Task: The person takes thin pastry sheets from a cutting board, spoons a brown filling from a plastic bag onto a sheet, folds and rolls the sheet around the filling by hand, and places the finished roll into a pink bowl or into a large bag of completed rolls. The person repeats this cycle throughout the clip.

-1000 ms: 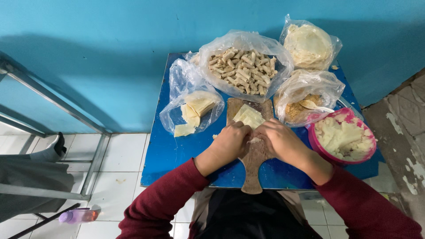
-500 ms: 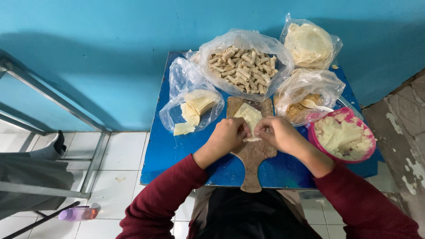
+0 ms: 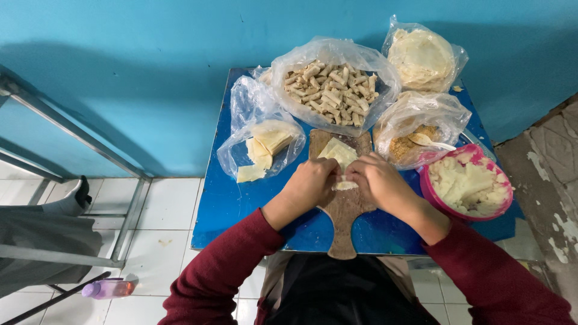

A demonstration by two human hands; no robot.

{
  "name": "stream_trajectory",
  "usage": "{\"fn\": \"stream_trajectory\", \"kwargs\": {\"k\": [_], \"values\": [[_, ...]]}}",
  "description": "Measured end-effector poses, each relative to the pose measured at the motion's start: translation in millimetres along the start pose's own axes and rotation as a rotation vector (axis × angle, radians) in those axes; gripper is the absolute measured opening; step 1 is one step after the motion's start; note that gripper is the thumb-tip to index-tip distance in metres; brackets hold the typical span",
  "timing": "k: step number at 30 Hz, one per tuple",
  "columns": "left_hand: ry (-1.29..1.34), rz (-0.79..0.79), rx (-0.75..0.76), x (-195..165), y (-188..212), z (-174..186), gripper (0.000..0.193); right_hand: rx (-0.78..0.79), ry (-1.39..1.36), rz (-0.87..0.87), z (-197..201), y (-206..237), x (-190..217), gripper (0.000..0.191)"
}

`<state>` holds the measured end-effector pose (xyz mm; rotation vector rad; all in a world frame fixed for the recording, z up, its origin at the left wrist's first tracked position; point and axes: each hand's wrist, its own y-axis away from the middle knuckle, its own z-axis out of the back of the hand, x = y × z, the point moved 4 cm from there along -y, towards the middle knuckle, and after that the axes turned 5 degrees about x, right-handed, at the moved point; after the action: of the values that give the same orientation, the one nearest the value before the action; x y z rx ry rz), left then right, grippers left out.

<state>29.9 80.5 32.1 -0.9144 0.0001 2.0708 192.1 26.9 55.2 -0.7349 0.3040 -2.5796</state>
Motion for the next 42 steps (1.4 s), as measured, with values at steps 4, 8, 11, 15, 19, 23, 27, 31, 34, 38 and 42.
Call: {"fn": "stream_trajectory", "kwargs": {"k": [4, 8, 11, 15, 19, 23, 27, 31, 34, 38, 42], "values": [[-0.126, -0.151, -0.137, -7, 3, 3, 0.01, -0.073, 0.016, 0.022, 0, -1, 2, 0.008], [-0.097, -0.093, -0.086, -6, 5, -1, 0.012, -0.082, -0.011, 0.056, -1, -1, 3, 0.01], [-0.056, -0.04, -0.047, -2, 7, 0, 0.014, -0.063, 0.001, 0.066, -2, -1, 3, 0.014], [-0.084, -0.049, -0.066, -3, 6, 2, 0.01, -0.048, 0.041, 0.033, -5, -2, 1, 0.012], [-0.227, -0.132, -0.094, -4, 3, 1, 0.006, -0.105, 0.157, 0.036, -6, -1, 1, 0.013], [-0.267, -0.114, -0.113, -1, 1, 0, 0.01, -0.154, 0.298, 0.132, -9, 4, 9, 0.021], [-0.144, -0.035, -0.102, 7, 4, 6, 0.025, -0.154, 0.442, 0.174, -11, 6, 12, 0.03], [-0.126, 0.063, -0.074, 14, 3, 7, 0.038, -0.093, 0.46, 0.118, -13, -1, 3, 0.034], [-0.12, 0.072, -0.077, 15, 3, 5, 0.038, -0.076, 0.346, 0.035, -13, -9, -6, 0.021], [-0.111, 0.074, -0.078, 19, 4, 1, 0.039, -0.128, 0.196, -0.056, -8, -21, -16, 0.021], [-0.101, 0.08, -0.089, 20, 6, -2, 0.037, 0.014, -0.106, -0.48, 0, -19, -40, 0.026]]}}
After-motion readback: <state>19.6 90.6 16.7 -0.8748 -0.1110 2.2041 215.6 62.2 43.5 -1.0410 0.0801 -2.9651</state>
